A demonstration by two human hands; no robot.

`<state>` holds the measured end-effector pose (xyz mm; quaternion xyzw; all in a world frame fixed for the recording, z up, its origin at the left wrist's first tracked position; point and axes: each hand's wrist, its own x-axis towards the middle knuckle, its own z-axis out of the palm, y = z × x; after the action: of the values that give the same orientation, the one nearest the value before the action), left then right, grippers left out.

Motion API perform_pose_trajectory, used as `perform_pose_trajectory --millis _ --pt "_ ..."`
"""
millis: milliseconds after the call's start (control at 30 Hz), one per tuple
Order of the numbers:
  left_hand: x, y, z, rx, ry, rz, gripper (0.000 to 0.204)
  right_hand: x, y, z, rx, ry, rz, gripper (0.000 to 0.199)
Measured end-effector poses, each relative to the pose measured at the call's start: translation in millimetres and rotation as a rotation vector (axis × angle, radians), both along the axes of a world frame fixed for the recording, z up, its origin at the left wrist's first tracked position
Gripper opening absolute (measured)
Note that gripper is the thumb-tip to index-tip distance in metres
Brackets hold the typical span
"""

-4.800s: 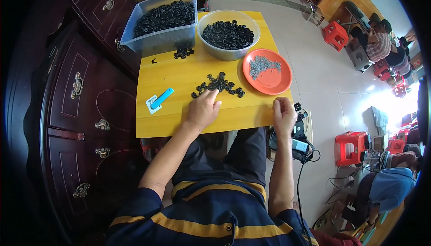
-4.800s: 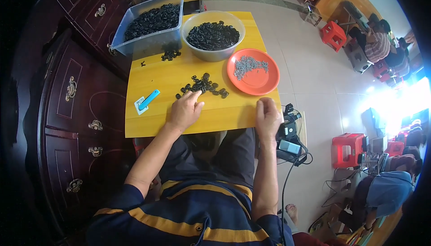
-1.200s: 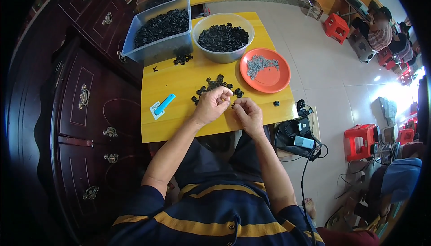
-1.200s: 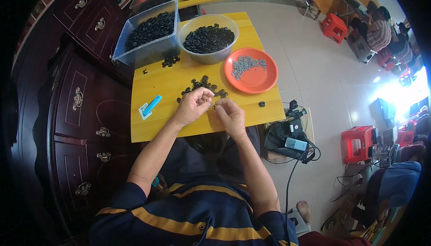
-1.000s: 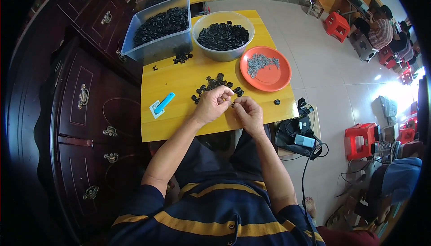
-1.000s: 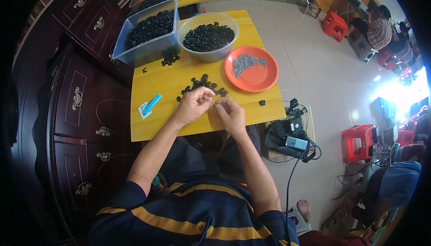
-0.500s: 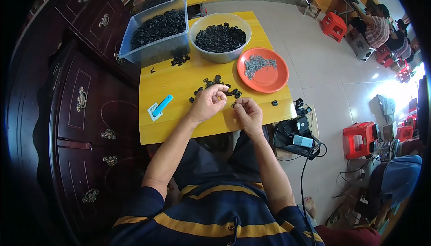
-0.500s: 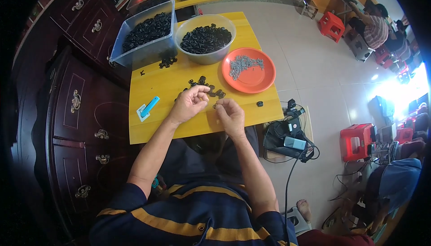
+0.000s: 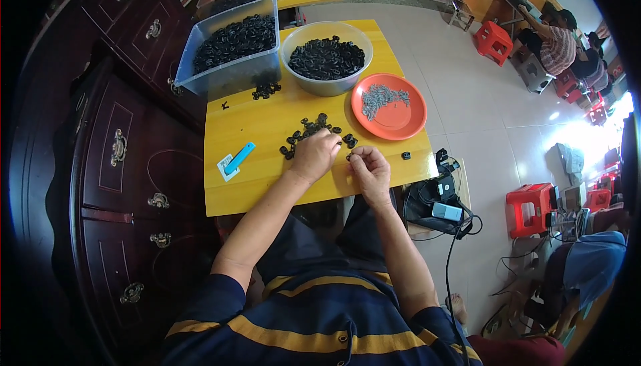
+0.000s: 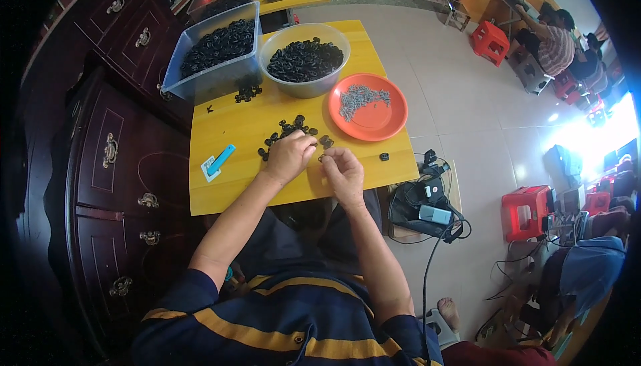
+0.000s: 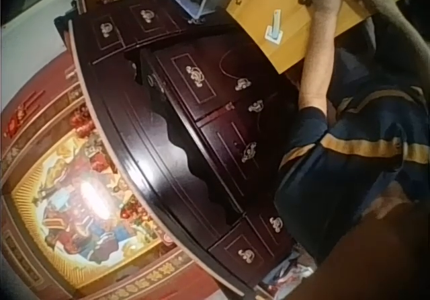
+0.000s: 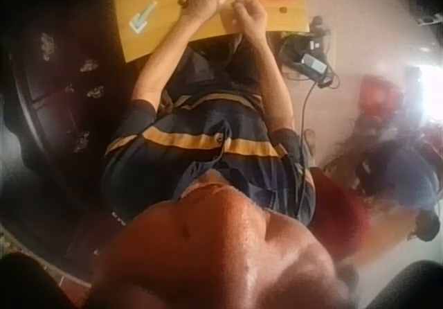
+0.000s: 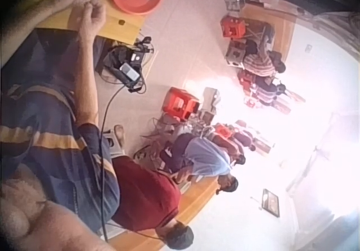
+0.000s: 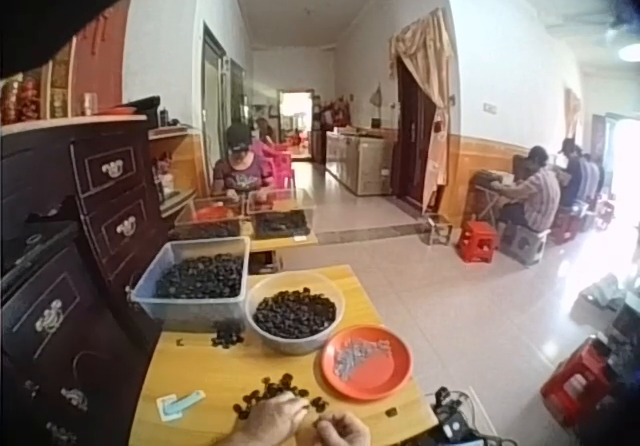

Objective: The person assembles plastic cord locks by hand, picking up springs and plastic components, fitting them together, and placing the assembled cord locks on the table.

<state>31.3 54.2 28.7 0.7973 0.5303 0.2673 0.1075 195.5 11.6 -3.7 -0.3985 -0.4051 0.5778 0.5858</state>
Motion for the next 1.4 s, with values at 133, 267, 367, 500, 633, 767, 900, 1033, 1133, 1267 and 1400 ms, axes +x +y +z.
perform_pose_trajectory --millis 133,267,367,500,633,767,900,1033,1133,1267,1400 --pt "-3.3 -3.0 -0.4 0.020 -0.045 -0.009 0.010 -0.9 -0.7 1.6 0.001 0.009 -0.003 0.012" --pt "-10.7 -13.3 -8.2 -0.026 -0.427 -0.028 0.008 -0.8 -1.1 1.2 -0.007 0.006 0.010 0.011" --pt "-12.2 -22.4 -6.9 -0.410 -0.834 -0.002 0.011 1.2 0.3 -0.8 -0.018 -0.009 0.046 0.011" --pt "-16.6 -27.2 -7.1 -0.593 -1.075 0.027 0.017 0.1 0.3 0.5 -0.017 -0.036 0.056 0.010" --pt "-18.2 -26.8 -13.1 -0.626 -1.107 0.020 0.019 -0.2 0.9 0.1 -0.018 -0.081 0.049 0.010" --pt "-19.3 -28.3 -14.8 -0.616 -1.099 -0.042 0.020 -0.8 1.8 0.6 -0.035 -0.107 0.069 0.009" --pt "-19.6 -30.1 -17.3 -0.636 -1.128 -0.107 0.023 0.0 2.5 0.4 -0.019 -0.159 0.069 0.007" --pt "-20.0 -33.5 -18.4 -0.604 -1.118 -0.154 0.024 0.1 2.0 3.9 -0.023 -0.190 0.106 0.007" --pt "-19.0 -34.6 -18.6 -0.588 -1.098 -0.156 0.024 0.5 2.4 4.5 0.001 -0.208 0.118 0.007" --pt "-19.4 -35.3 -17.8 -0.580 -1.106 -0.159 0.024 -0.1 3.2 1.6 0.017 -0.219 0.111 0.007" --pt "-20.9 -34.5 -19.3 -0.581 -1.114 -0.170 0.024 -0.5 3.2 -0.3 0.033 -0.237 0.091 0.008"
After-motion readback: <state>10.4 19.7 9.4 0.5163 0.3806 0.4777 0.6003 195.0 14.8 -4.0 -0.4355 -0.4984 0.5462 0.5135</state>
